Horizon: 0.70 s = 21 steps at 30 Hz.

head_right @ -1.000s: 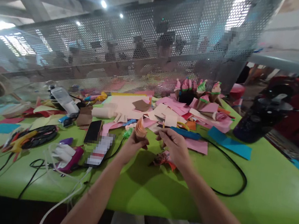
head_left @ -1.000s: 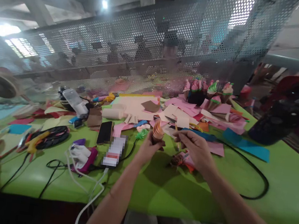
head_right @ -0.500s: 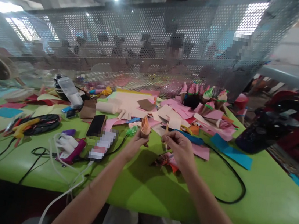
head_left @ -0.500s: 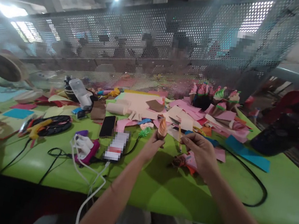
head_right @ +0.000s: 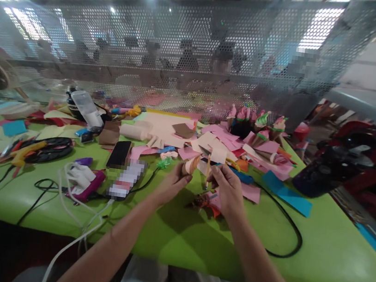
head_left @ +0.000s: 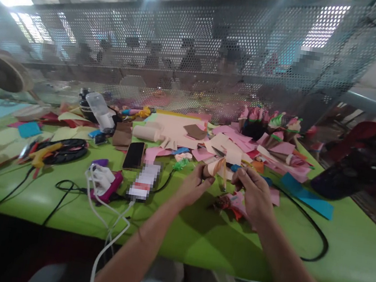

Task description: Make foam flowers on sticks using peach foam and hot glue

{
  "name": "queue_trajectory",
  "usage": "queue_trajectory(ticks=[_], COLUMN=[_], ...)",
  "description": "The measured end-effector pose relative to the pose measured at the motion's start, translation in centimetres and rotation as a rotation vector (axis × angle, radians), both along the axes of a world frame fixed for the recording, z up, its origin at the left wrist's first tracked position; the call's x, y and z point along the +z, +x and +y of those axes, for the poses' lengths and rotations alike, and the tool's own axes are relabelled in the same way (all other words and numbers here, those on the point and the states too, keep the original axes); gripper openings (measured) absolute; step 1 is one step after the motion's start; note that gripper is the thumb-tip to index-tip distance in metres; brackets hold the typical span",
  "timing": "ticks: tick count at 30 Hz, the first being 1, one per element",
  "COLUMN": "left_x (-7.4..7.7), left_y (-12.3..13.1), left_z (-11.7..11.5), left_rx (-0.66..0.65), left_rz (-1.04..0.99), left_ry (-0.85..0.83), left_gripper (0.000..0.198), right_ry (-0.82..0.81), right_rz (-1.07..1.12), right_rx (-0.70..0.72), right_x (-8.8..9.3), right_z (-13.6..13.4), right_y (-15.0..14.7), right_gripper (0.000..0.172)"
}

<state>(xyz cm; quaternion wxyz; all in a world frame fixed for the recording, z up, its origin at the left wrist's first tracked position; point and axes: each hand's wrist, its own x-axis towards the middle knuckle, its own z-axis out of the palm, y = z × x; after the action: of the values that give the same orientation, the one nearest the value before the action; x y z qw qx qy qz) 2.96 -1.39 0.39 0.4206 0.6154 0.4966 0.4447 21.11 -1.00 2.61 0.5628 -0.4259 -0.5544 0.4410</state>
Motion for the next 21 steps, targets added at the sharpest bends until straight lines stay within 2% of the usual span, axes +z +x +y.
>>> queue_trajectory(ticks=[5,8,14,18,21], left_x=[-0.5,-0.6,0.0,0.5,0.8], left_y=[0.2,0.1,-0.1,-0.2,-0.2], left_z=[0.3,0.3,-0.2,-0.5,-0.7], left_rx=[-0.002,-0.057,-0.266,-0.329,-0.364], left_rz=[0.063,0.012,-0.074,-0.081,-0.123], left_ry=[0.104,0.132,0.183,0.148,0.112], left_gripper=[0.04,0.038,0.041,0.045,0.051], right_ry=[0.02,0.044,-0.01,0.066,0.122], right_rz=[0.032,0.056,0.151,0.096,0.018], right_rx=[-0.052,-0.051,0.05,0.135,0.201], right_x=[-0.8,-0.9,-0.6,0.0,0.6], right_z=[0.5,0.4,0.2,0.0,-0.3], right_y=[0.1,0.1,0.5,1.0,1.1], right_gripper=[0.028,0.021,0.019,0.011,0.013])
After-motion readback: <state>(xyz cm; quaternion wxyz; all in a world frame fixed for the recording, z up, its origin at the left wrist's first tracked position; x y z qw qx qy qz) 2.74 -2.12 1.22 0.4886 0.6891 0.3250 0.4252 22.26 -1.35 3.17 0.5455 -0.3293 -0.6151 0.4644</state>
